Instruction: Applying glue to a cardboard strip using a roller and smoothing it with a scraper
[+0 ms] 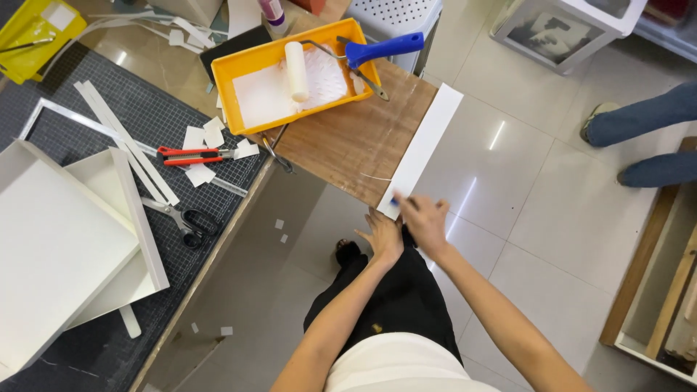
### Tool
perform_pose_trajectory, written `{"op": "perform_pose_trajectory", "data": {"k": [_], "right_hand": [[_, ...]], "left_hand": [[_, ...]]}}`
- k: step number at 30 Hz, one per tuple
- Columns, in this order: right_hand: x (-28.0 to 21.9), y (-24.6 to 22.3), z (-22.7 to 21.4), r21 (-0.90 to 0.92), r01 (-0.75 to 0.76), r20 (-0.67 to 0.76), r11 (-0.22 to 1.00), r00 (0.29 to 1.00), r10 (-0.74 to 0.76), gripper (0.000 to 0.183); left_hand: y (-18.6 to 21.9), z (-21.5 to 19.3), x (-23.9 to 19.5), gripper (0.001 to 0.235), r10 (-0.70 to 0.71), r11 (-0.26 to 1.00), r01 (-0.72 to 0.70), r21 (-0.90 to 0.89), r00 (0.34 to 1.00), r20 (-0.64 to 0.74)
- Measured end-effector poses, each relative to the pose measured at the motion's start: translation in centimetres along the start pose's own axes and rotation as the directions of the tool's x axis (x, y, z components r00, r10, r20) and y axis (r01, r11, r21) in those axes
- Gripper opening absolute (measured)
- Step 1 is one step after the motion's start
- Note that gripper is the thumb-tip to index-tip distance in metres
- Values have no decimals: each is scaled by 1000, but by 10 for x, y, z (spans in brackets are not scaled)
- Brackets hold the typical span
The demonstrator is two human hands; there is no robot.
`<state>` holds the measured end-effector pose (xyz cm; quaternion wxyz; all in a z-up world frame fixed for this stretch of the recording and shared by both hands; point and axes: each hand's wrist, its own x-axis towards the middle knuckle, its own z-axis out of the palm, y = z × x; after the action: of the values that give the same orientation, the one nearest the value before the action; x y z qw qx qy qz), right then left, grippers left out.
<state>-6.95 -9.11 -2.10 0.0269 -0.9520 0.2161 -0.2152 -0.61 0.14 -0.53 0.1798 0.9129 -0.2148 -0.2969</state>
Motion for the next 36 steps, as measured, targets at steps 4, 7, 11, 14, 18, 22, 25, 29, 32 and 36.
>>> {"op": "perform_pose_trajectory", "data": {"k": [4, 7, 11, 14, 18, 22, 25, 29, 32, 36], "right_hand": [[9, 0, 2, -46, -159, -117, 986, 981, 153, 41], [-5, -14, 9, -25, -45, -57, 999, 997, 44, 32], [-1, -8, 13, -79, -122, -67, 989, 991, 117, 41], [-8, -21, 13, -30, -114, -34, 993, 993, 113, 40], [19, -2, 6, -50, -178, -96, 983, 980, 172, 39], [4, -22, 3, -16, -115, -11, 993, 993, 115, 36], [20, -11, -3, -15, -91, 21, 996, 996, 91, 40], [7, -19, -1, 5, -88, -42, 996, 995, 88, 41], [14, -4, 4, -7, -21, -16, 1000, 1000, 21, 41], [88, 95, 46, -160, -86, -145, 983, 987, 63, 47]], "left_hand": [[10, -22, -5, 73, 8, 999, -8, -45, 1000, 17], [13, -26, -3, 67, 34, 998, -30, -52, 997, 65], [-8, 13, 9, 65, 16, 998, -13, -54, 999, 47], [18, -37, -11, 61, 50, 993, -41, -108, 995, 84], [0, -1, 11, 59, 33, 998, -30, -53, 998, 45], [8, -23, -4, 58, 102, 994, -100, -33, 992, 79], [-4, -2, 10, 59, 75, 997, -76, 17, 996, 52], [7, -26, -1, 61, 74, 996, -69, -55, 992, 100], [8, -23, 1, 63, 48, 996, -38, -76, 991, 127], [5, -19, 3, 67, -10, 992, 29, -124, 987, 158]]}}
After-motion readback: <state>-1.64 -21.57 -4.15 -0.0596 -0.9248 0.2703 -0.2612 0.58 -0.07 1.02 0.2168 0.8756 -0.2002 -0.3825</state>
